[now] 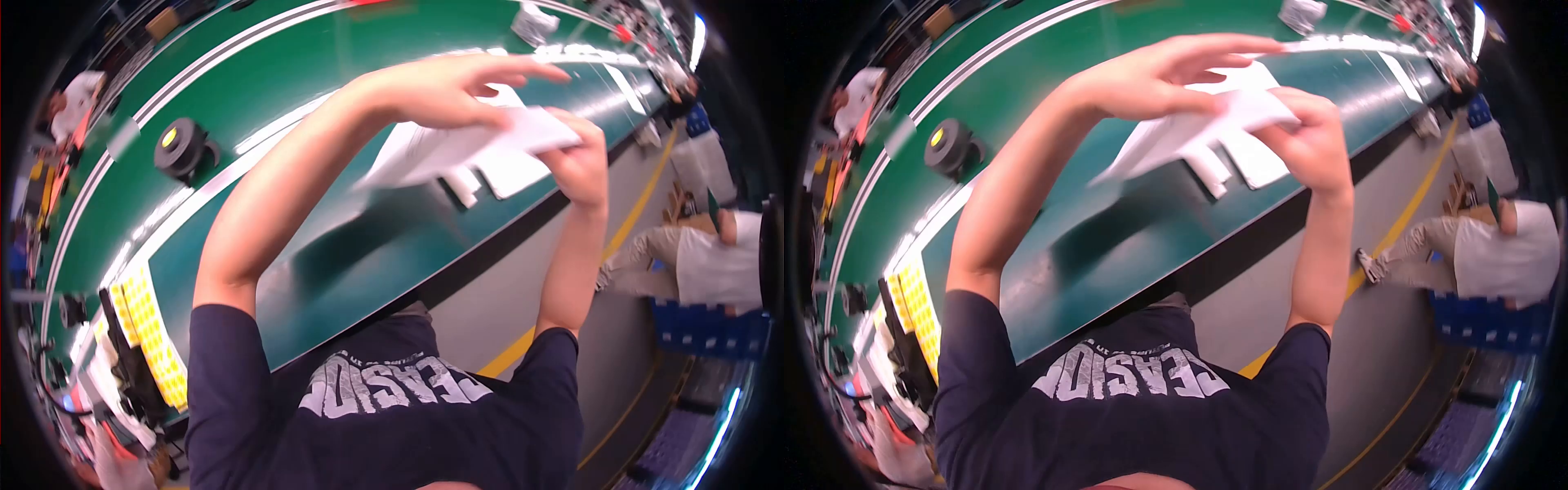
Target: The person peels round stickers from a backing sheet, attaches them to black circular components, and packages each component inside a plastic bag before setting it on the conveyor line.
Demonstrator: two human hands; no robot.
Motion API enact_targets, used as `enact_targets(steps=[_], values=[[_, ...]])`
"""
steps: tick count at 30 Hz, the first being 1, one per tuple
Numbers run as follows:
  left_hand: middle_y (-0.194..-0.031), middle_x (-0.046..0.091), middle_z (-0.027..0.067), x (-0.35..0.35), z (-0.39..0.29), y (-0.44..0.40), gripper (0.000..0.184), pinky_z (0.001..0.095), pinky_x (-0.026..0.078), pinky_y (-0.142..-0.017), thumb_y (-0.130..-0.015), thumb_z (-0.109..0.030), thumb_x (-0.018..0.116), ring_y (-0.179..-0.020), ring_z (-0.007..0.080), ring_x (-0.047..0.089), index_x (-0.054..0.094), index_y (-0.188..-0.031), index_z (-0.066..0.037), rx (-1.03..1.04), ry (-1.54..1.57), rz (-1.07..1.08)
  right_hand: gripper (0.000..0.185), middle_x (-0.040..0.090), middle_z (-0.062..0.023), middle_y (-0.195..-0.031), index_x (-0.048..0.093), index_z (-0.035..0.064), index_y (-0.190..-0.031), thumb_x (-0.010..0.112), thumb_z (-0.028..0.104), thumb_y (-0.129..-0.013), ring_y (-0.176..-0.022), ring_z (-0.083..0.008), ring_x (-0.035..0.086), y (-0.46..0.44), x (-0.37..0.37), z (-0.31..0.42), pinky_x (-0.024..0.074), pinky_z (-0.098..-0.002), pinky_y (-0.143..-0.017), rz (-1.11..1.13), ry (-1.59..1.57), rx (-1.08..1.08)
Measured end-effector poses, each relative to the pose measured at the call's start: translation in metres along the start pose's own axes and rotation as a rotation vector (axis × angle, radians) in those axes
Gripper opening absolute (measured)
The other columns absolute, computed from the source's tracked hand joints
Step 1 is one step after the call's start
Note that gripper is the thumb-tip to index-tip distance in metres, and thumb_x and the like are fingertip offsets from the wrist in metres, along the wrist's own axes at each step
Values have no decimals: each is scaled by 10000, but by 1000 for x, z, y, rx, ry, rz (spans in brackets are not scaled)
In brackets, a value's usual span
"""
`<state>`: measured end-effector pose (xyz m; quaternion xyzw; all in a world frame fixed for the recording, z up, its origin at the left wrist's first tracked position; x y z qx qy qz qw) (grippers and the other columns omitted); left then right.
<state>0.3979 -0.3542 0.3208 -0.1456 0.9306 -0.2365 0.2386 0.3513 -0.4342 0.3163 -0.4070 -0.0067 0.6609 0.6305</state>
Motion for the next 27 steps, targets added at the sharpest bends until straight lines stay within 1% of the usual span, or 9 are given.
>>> enact_targets(steps=[2, 3, 6, 9, 11, 14, 21, 25, 27], values=[[-1366, 402, 126, 6, -33, 32, 464, 404, 343, -1017, -824, -124, 604, -1246, 235, 404, 482, -1267, -61, 46, -188, 137, 213, 648, -75, -837, 648, -4, -917, 692, 42, -713, -756, -131, 602, -2, 29, 17, 470, -253, -652, 85, -320, 9], [-1303, 478, 135, -2, -38, 46, 367, 398, 373, -982, -799, -138, 654, -1177, 235, 475, 570, -1142, -39, 27, -85, 20, 248, 646, -83, -839, 643, 7, -939, 697, 45, -699, -761, -140, 606, -4, 42, 24, 475, -258, -660, 130, -507, 17], [-1066, 630, 128, -16, -66, 70, 193, 345, 412, -919, -765, -129, 699, -1043, 211, 555, 613, -865, 11, 135, -66, -153, 269, 643, -118, -907, 620, 6, -986, 666, 77, -731, -823, -193, 616, 2, 52, -3, 490, -295, -709, -39, -833, 128], [-896, 625, 68, -33, -63, 120, 155, 257, 453, -751, -831, -131, 639, -857, 115, 579, 576, -880, 2, -94, 507, -383, 259, 636, -125, -942, 609, 6, -1007, 624, 124, -776, -857, -213, 611, 0, 98, -7, 485, -318, -747, -98, -1181, 246], [-825, 601, 28, -46, -61, 156, 155, 227, 443, -688, -843, -144, 614, -776, 74, 562, 562, -907, -12, -56, 767, -569, 261, 632, -129, -965, 602, 6, -1021, 596, 155, -807, -879, -226, 607, -7, 133, 7, 482, -333, -773, -74, -1367, 326], [-880, 604, 41, -62, -48, 207, 174, 251, 474, -710, -868, -163, 573, -788, 100, 584, 546, -961, -19, -82, 874, -672, 276, 625, -136, -1000, 591, 6, -1042, 554, 202, -852, -913, -247, 601, -28, 178, 29, 478, -355, -811, -9, -1559, 440], [-960, 602, 65, -131, -23, 333, 196, 320, 485, -782, -888, -177, 521, -865, 161, 589, 542, -1025, -39, -241, 789, -1162, 379, 611, -131, -1059, 564, 18, -1086, 398, 331, -952, -967, -265, 589, -81, 287, -15, 466, -395, -877, 231, -1651, 723], [-957, 602, 76, -175, 1, 381, 173, 330, 484, -788, -885, -173, 532, -863, 177, 589, 551, -988, -35, -256, 695, -1313, 259, 628, -111, -996, 580, 2, -1050, 510, 214, -918, -863, -193, 610, -147, 335, -44, 501, -336, -778, 315, -1429, 639], [-950, 604, 83, -196, 20, 407, 162, 332, 486, -786, -884, -171, 534, -855, 182, 591, 556, -966, -32, -289, 654, -1433, 228, 634, -109, -959, 589, -9, -1032, 563, 165, -886, -812, -182, 609, -176, 367, -73, 503, -322, -732, 270, -1273, 707]])
Point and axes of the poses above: each hand's wrist, its own y-axis away from the middle knuckle, its own x-axis out of the palm, z = x × y, the point moved 10 cm from there along -y, towards the middle knuckle
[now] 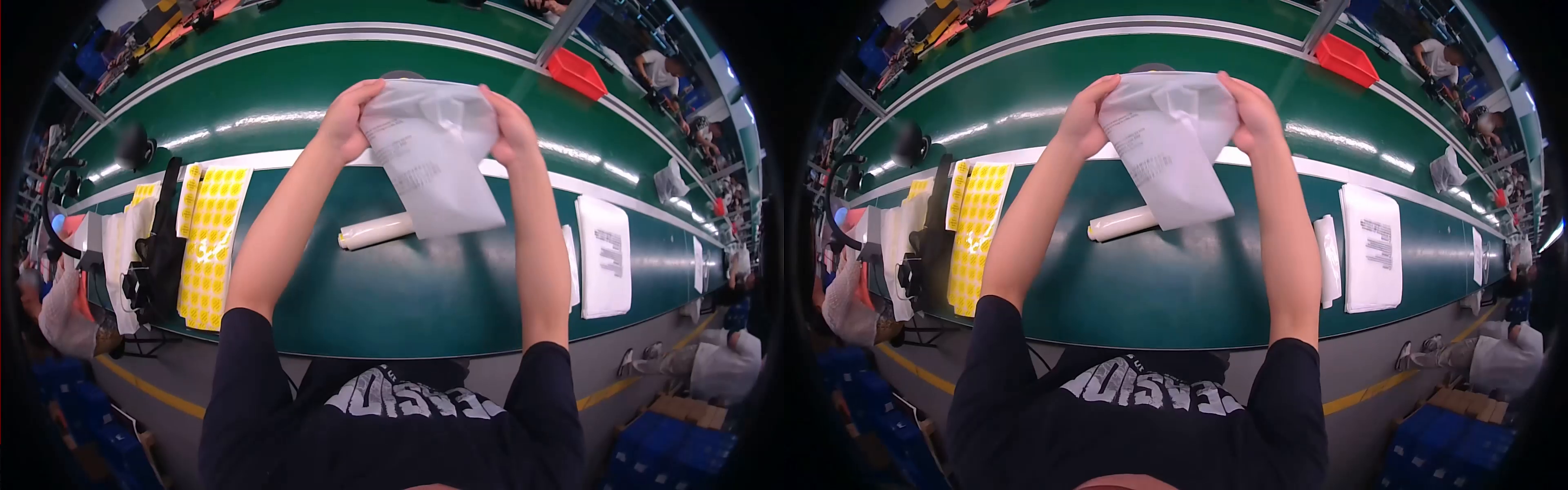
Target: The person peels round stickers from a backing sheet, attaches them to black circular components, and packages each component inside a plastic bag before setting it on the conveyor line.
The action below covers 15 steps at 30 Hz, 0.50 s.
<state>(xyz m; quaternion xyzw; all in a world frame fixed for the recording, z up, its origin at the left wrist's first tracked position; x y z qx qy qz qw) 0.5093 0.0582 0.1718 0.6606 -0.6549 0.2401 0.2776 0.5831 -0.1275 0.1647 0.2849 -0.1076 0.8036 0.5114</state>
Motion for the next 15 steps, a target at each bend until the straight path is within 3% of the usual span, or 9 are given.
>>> enact_targets(steps=[7, 10, 14, 15], values=[[-935, 605, 128, -98, 16, -82, 177, 366, 517, -701, -877, -107, 533, -825, 222, 605, 575, -1002, 10, 61, -245, -418, 246, 654, -112, -838, 655, -31, -862, 696, 201, -788, -717, -202, 609, -104, -43, -22, 486, -343, -653, -397, 496, -121], [-922, 611, 137, -117, 41, -107, 159, 377, 521, -667, -858, -64, 532, -808, 226, 613, 595, -972, 27, -61, -331, -516, 257, 651, -111, -809, 660, -36, -821, 728, 203, -755, -695, -194, 599, -112, -46, -13, 482, -367, -630, -423, 979, -180], [-896, 605, 129, -117, 55, -124, 159, 369, 512, -616, -824, -5, 505, -747, 211, 609, 609, -942, 17, -191, -352, -547, 218, 630, -98, -794, 635, -51, -814, 719, 138, -746, -674, -204, 607, -91, -65, -23, 483, -364, -546, -619, 538, 11], [-896, 609, 135, -114, 50, -123, 168, 359, 506, -592, -801, -1, 511, -741, 218, 612, 609, -935, 32, -181, -452, -580, 199, 626, -104, -796, 627, -53, -819, 707, 116, -749, -677, -215, 610, -104, -80, -29, 485, -368, -540, -600, 579, 43]])
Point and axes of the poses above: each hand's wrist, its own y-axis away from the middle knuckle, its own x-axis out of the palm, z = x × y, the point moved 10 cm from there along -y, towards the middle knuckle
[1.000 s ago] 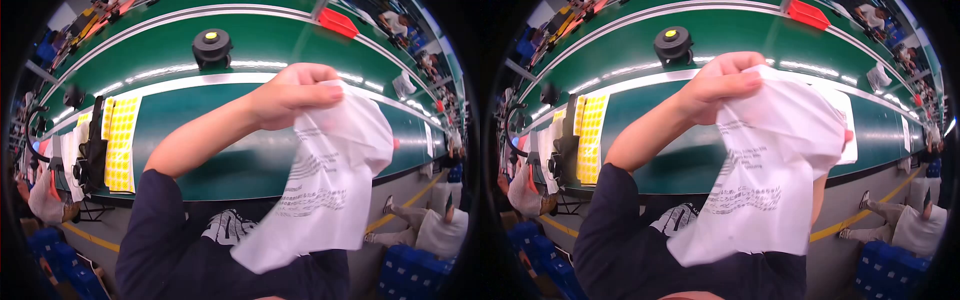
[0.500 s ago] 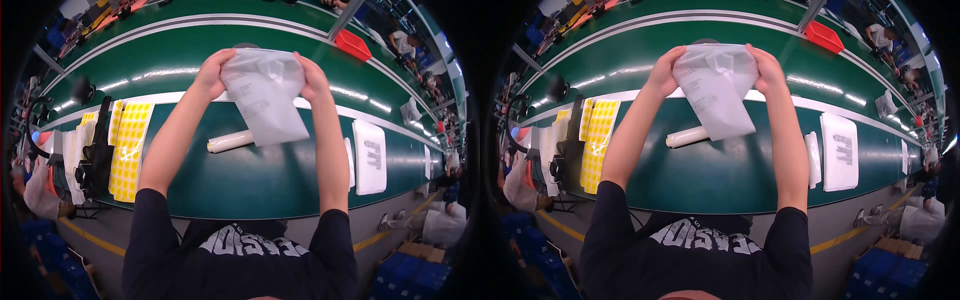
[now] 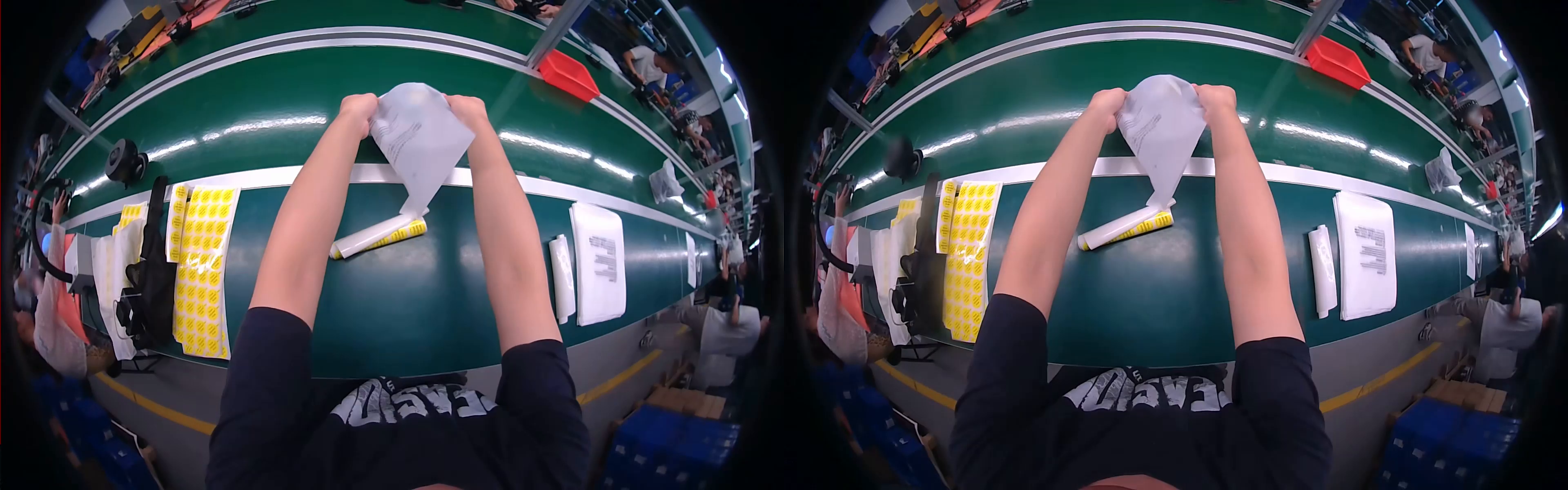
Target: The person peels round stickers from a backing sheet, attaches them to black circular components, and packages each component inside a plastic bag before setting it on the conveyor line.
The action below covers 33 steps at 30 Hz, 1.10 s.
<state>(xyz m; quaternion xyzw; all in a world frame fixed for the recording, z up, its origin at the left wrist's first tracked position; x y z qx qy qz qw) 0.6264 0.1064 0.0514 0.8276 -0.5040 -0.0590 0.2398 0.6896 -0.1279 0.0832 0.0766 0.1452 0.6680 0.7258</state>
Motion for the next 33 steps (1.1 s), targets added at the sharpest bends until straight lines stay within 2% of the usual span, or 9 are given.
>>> enact_targets(steps=[2, 5, 8, 12, 15, 18, 24, 27, 33], values=[[-896, 617, 148, -3, -10, 8, 192, 339, 494, -545, -755, 9, 525, -729, 230, 618, 608, -920, 62, 56, -179, -97, 163, 618, -116, -799, 613, -55, -828, 681, 73, -753, -683, -237, 616, -52, 1, -30, 489, -375, -529, 53, 93, 26], [-945, 637, 170, 1, 8, -25, 251, 358, 516, -652, -756, -76, 534, -837, 257, 639, 620, -954, 53, 55, -290, -125, 151, 613, -141, -840, 603, -68, -881, 610, 9, -751, -700, -237, 611, -18, -5, -35, 491, -369, -548, 24, -230, 133], [-1019, 635, 179, 9, -2, -27, 304, 342, 503, -771, -773, -176, 533, -925, 281, 631, 636, -973, 28, 240, -749, -172, 175, 613, -138, -877, 600, -76, -895, 560, -12, -737, -717, -225, 610, -46, -16, -66, 484, -343, -561, -22, -191, 168], [-1072, 618, 183, 14, 4, 5, 348, 336, 466, -858, -769, -273, 557, -1027, 299, 587, 654, -953, 6, 276, -955, -144, 122, 573, -84, -767, 581, -2, -814, 635, 90, -754, -602, -176, 538, -28, -38, -82, 404, -320, -469, -177, -56, 139], [-1105, 602, 185, 31, 10, 4, 384, 342, 461, -864, -774, -282, 556, -1063, 302, 566, 626, -994, 25, 287, -1056, 13, 305, 602, -139, -978, 573, -61, -1006, 605, 53, -725, -845, -195, 595, -28, -36, -84, 474, -342, -658, -68, -48, 176], [-1102, 601, 184, 48, 12, 16, 363, 368, 462, -864, -802, -242, 530, -1049, 294, 572, 594, -1021, 40, 332, -971, -25, 317, 596, -131, -1000, 562, -38, -1043, 606, 71, -748, -868, -199, 592, -18, -31, -70, 480, -340, -678, 71, -399, 69], [-1050, 583, 166, 70, 56, 24, 291, 461, 462, -875, -879, -93, 348, -990, 287, 584, 533, -1065, 35, -140, 536, 340, 319, 589, -123, -1017, 550, -25, -1063, 598, 86, -767, -886, -200, 586, 34, -29, -27, 481, -339, -697, 350, -781, -87], [-1041, 581, 192, 83, 27, 96, 328, 457, 454, -918, -881, -39, 270, -1001, 299, 578, 526, -1058, 65, -165, 586, 460, 320, 585, -120, -1025, 544, -19, -1072, 593, 94, -777, -894, -200, 583, 74, -28, -4, 481, -338, -706, 467, -864, -162], [-1162, 549, 182, 104, 14, 161, 354, 442, 454, -919, -927, -178, 318, -1041, 283, 566, 506, -1144, 30, -169, 742, 723, 322, 578, -112, -1042, 532, -7, -1092, 585, 110, -796, -912, -200, 577, 138, -12, 20, 482, -336, -725, 583, -936, -266]])
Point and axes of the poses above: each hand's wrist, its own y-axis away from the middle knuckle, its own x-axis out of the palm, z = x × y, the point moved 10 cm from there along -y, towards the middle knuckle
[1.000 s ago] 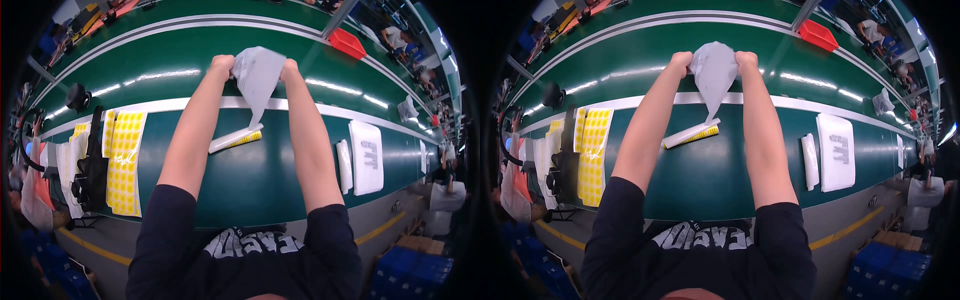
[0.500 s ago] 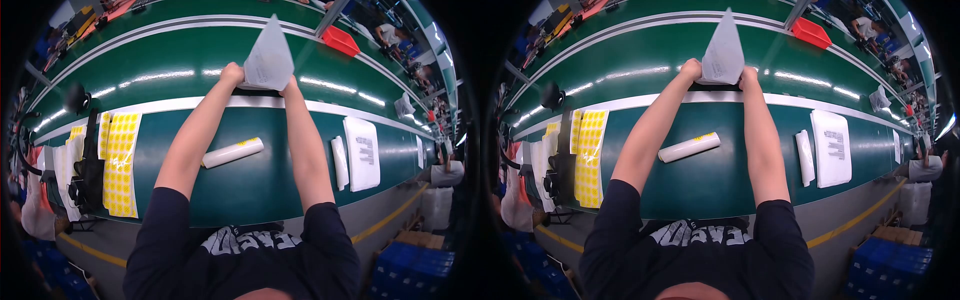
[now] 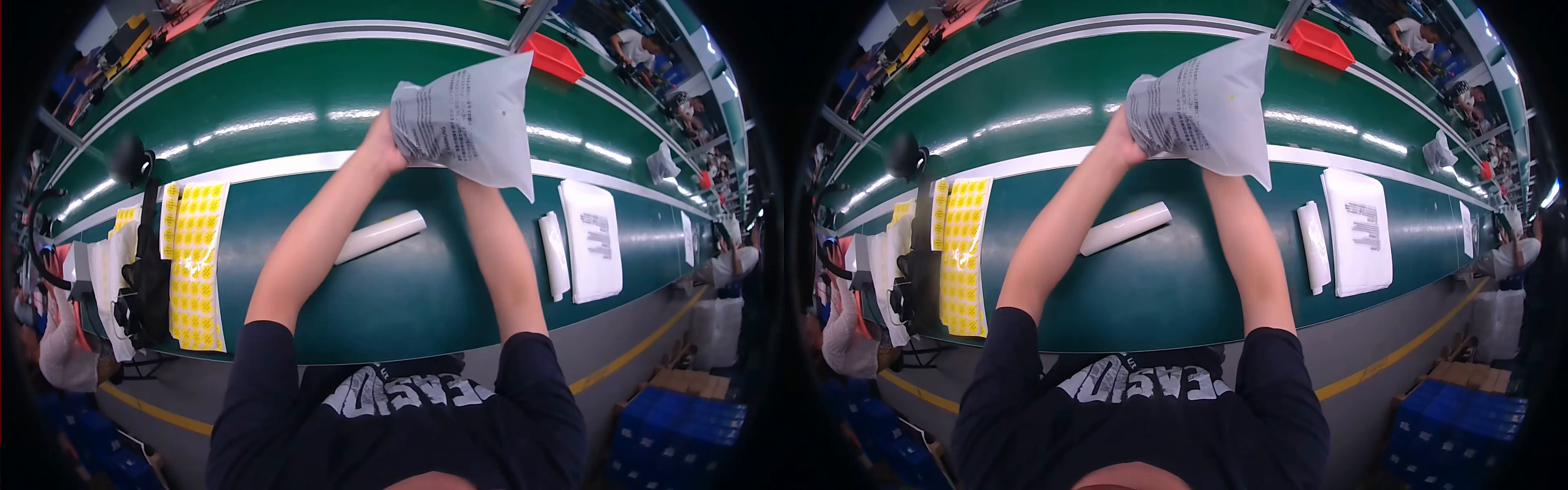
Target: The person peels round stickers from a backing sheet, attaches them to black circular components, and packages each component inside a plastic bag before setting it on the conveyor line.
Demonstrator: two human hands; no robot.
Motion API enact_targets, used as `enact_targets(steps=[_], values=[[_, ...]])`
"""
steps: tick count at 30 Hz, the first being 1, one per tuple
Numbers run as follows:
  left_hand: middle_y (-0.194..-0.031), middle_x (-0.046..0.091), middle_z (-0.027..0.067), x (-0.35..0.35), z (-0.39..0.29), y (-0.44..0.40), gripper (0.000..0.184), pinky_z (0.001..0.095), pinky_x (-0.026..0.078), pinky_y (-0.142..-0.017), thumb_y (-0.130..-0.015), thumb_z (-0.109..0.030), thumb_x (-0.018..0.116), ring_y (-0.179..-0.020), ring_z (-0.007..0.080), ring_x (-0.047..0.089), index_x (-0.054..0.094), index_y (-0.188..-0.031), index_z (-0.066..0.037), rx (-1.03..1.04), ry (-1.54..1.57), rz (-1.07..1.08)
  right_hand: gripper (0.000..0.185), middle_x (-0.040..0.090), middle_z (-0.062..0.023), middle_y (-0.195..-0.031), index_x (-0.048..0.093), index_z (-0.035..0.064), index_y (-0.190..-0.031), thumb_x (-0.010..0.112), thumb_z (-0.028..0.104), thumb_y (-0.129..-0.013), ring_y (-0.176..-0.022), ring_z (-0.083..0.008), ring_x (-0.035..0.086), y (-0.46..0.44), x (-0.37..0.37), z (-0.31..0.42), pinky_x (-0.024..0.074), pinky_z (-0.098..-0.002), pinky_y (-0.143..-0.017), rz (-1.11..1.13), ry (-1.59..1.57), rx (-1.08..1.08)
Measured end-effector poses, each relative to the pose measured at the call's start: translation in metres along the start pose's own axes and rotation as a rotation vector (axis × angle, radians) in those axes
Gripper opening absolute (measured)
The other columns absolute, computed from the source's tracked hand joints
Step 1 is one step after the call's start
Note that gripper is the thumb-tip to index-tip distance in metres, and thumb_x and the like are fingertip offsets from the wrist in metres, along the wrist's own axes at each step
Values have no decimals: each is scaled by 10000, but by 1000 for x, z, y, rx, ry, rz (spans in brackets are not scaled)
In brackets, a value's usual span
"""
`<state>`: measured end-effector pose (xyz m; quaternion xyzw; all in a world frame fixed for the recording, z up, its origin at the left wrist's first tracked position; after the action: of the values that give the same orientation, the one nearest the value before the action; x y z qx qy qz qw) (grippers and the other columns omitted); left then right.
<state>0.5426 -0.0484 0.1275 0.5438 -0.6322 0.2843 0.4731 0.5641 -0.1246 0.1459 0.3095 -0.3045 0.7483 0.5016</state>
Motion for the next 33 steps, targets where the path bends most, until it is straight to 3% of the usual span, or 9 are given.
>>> enact_targets(steps=[7, 12, 17, 20, 25, 28, 29, 31, 33], values=[[-1194, 552, 100, 16, 21, 20, 411, 387, 494, -844, -945, -327, 370, -1059, 232, 552, 457, -1256, -74, -3, -62, 243, 325, 569, -103, -1062, 519, 7, -1115, 574, 128, -818, -933, -201, 570, 34, 33, -14, 483, -334, -747, 58, 1, -37], [-1162, 562, 92, 22, 17, 30, 352, 361, 497, -845, -941, -253, 404, -1038, 203, 559, 466, -1235, -69, 69, -180, 259, 327, 563, -97, -1076, 509, 17, -1131, 567, 141, -834, -948, -201, 565, 48, 46, -1, 483, -333, -762, 117, 82, -88], [-1139, 570, 86, 27, -1, 30, 322, 348, 498, -847, -937, -221, 425, -1025, 196, 565, 476, -1215, -67, 318, -485, 338, 329, 557, -91, -1090, 499, 28, -1148, 560, 154, -850, -963, -202, 560, 38, 62, 38, 484, -332, -778, 212, 496, -319], [-1144, 567, 92, 15, -2, 17, 319, 350, 496, -851, -943, -227, 411, -1020, 202, 569, 478, -1209, -65, 278, -435, 306, 330, 554, -87, -1098, 493, 34, -1157, 555, 161, -860, -972, -202, 557, 40, 56, 42, 484, -331, -787, 203, 671, -384], [-1025, 618, 99, -13, 15, 22, 284, 356, 518, -736, -930, -188, 393, -897, 231, 615, 524, -1148, -63, 92, -15, -35, 357, 536, -83, -1163, 456, 52, -1221, 524, 187, -897, -1056, -194, 540, 39, 7, -10, 482, -316, -859, 28, -134, 121], [-833, 647, 90, -38, 3, 29, 242, 348, 497, -589, -872, -151, 459, -702, 228, 628, 575, -1053, -40, 128, -949, -254, 354, 545, -78, -1155, 468, 62, -1211, 535, 194, -889, -1054, -195, 545, 23, -29, -29, 489, -315, -842, -128, -166, 199], [-684, 622, 79, -52, -5, 16, 216, 323, 445, -491, -805, -135, 547, -562, 191, 589, 590, -972, -5, 309, -1331, -225, 347, 557, -73, -1133, 473, 67, -1204, 539, 190, -886, -1022, -199, 563, 15, -41, -29, 505, -312, -806, -186, -90, 191], [-691, 616, 83, -49, -22, 31, 228, 297, 445, -492, -786, -137, 584, -569, 162, 582, 586, -959, 12, 361, -1390, -254, 270, 597, -64, -1011, 524, 65, -1127, 547, 144, -870, -845, -194, 615, -2, -79, -23, 528, -290, -639, -333, 25, 166], [-719, 598, 57, -48, -41, 51, 237, 251, 436, -497, -804, -151, 589, -563, 115, 542, 570, -983, 2, 357, -1387, -257, 208, 597, -68, -971, 557, 69, -1065, 540, 114, -863, -787, -186, 612, -22, -109, -13, 515, -283, -589, -358, 137, 147]])
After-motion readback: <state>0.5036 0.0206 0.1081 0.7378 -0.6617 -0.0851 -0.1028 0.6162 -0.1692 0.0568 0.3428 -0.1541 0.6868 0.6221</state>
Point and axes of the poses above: each hand's wrist, its own y-axis away from the middle knuckle, its own x-axis out of the palm, z = x × y, the point moved 10 cm from there along -y, towards the middle knuckle
